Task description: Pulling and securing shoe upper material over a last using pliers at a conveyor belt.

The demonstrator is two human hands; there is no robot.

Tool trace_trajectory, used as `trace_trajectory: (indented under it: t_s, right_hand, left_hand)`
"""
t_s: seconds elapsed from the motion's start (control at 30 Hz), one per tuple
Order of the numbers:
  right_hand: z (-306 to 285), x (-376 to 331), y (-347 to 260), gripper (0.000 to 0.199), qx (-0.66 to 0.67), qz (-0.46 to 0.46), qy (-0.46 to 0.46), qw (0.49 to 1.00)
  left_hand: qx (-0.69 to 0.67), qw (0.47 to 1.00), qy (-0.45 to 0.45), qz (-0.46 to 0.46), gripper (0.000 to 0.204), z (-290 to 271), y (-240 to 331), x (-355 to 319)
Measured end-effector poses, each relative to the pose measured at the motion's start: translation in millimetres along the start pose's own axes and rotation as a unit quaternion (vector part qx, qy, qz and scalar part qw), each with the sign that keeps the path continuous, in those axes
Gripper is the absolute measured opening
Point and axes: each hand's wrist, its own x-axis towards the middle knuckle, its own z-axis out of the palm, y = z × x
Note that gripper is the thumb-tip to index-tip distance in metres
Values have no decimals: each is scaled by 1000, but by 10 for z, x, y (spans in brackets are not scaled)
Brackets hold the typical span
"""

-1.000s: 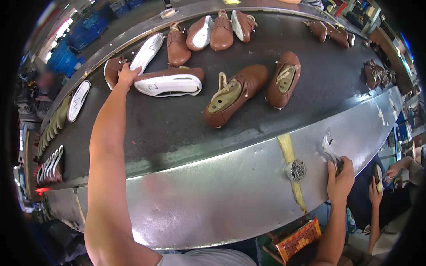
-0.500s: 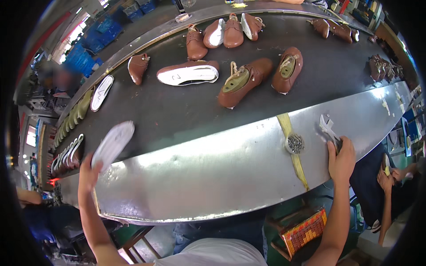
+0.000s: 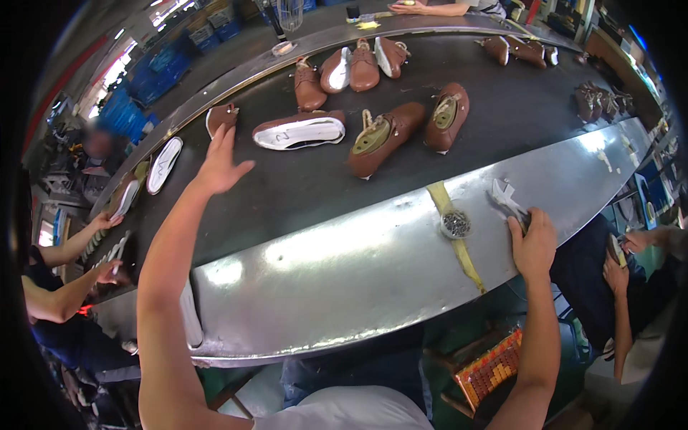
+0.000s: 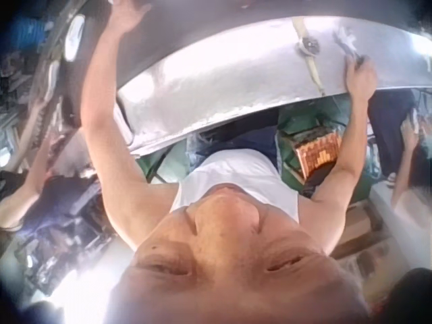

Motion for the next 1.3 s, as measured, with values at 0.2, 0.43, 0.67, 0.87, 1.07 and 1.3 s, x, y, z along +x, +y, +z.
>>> trace_trajectory:
  t_s: [0.2, 0.43, 0.67, 0.87, 1.07, 1.3]
  right_hand:
    - [68, -21, -33, 41, 16, -4, -9, 1000]
    - [18, -52, -29, 40, 26, -11, 7, 1000]
    - [45, -47, -153, 38, 44, 4, -8, 999]
    - [69, -60, -92, 36, 36, -23, 10, 999]
    - [13, -79, -160, 37, 30, -18, 13, 999]
    - [91, -152, -234, 38, 31, 4, 0, 999]
  left_hand:
    - [2, 999, -51, -19, 89, 577, 116, 864]
    - [40, 992, -111, -54, 63, -244, 361, -469]
    - [84, 962, -133, -223, 53, -1314, -16, -2778]
    - [188, 981, -54, -7, 57, -1234, -82, -2619]
    - [48, 991, -118, 29, 50, -6, 723, -107]
    - [12, 991, 129, -22, 63, 1476, 1040, 1671]
